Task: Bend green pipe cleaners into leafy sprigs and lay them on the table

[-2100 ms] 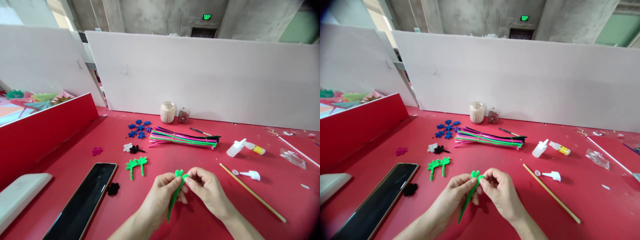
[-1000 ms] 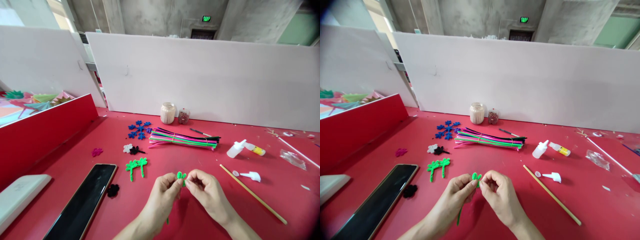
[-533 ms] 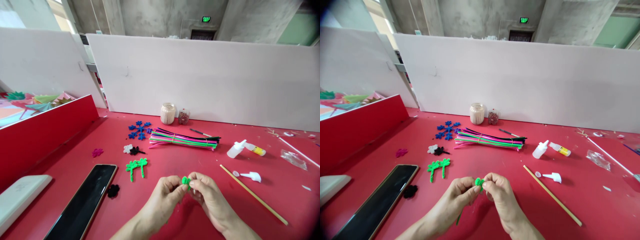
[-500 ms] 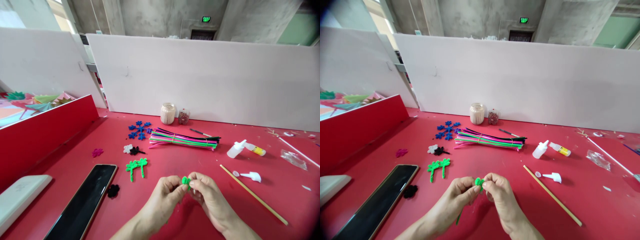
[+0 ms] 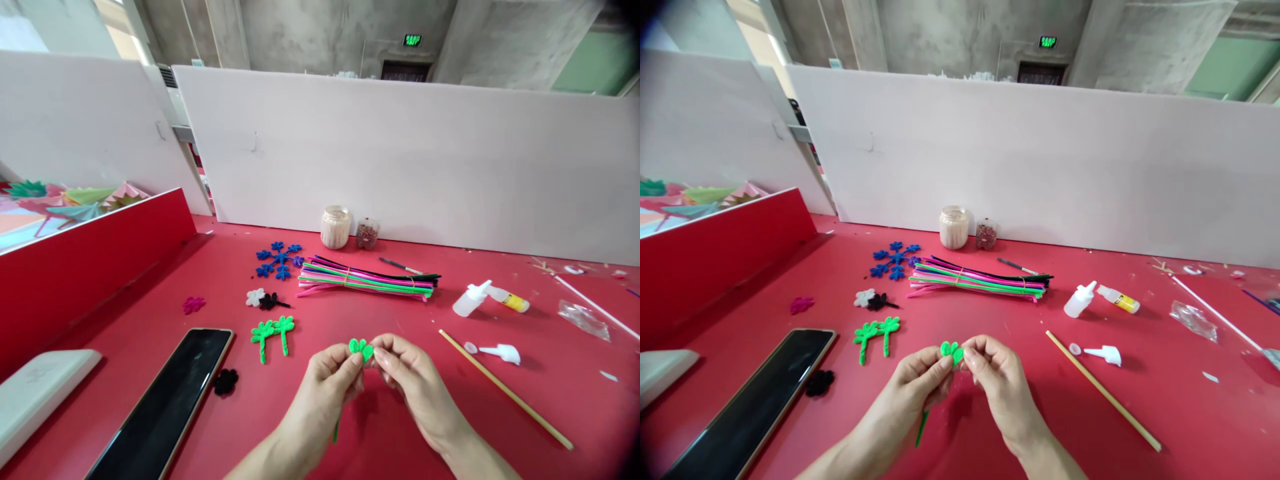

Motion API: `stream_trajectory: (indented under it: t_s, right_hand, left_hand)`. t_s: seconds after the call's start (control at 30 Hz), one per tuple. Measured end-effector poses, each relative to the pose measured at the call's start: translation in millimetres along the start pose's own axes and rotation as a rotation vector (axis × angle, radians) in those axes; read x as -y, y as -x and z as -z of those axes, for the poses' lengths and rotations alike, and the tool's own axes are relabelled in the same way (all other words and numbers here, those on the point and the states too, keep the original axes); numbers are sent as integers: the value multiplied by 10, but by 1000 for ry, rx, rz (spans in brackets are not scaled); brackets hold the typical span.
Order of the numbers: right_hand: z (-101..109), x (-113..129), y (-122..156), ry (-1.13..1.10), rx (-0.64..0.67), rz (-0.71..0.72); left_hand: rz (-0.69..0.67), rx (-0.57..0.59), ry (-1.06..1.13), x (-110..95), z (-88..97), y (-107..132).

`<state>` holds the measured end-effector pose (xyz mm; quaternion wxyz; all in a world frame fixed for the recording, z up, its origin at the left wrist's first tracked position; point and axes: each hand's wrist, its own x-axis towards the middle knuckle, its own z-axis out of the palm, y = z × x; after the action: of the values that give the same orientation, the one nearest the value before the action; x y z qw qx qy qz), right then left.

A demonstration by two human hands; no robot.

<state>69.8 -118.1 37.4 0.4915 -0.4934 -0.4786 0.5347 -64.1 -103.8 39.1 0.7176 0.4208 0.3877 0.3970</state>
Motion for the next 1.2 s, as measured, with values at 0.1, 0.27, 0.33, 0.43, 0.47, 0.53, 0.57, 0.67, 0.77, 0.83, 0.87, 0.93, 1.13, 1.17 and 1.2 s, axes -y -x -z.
stream_trajectory:
  t_s: [0.1, 0.27, 0.33, 0.43, 0.47, 0.53, 0.57, 0.67, 0.77, 0.83, 0.87, 0.93, 1.13, 1.17, 1.2]
  right_hand:
    - [-2, -8, -12, -14, 25, 8]
    - [-20, -30, -26, 120, -4, 111]
    - [-18, -47, -23, 183, -43, 130]
    - [-12, -74, -14, 251, -91, 169]
    - [-12, -80, -11, 262, -99, 181]
    - [-14, -83, -7, 278, -106, 195]
    - [-15, -78, -7, 281, -102, 194]
    - [-15, -48, -8, 265, -60, 164]
    - [-9, -16, -7, 229, -14, 139]
    - [-6, -7, -6, 219, -20, 128]
    - [-6, -7, -6, 219, -31, 120]
    - [-8, -12, -7, 217, -50, 104]
    - [-14, -27, -5, 233, -85, 101]
    - [-17, -23, -2, 236, -85, 101]
    - [-22, -16, 2, 238, -83, 104]
  left_hand:
    - [3, -18, 41, -12, -10, 1]
    - [44, -74, 30, -52, -56, 27]
    - [45, -91, -15, -54, -63, 34]
    - [30, -91, -112, -33, -51, 31]
    - [28, -93, -134, -22, -43, 26]
    - [17, -107, -145, 0, -28, 16]
    - [9, -116, -137, 10, -22, 12]
    - [-2, -105, -134, 31, -17, 6]
    - [20, -44, -165, 44, -25, 12]
    - [6, -10, -163, 48, -31, 18]
    - [-9, 0, -154, 48, -32, 20]
    - [-35, 13, -134, 48, -31, 22]
    - [-39, 33, -159, 45, -18, 26]
    - [-46, 16, -168, 40, -21, 27]
    - [-52, -6, -172, 33, -28, 30]
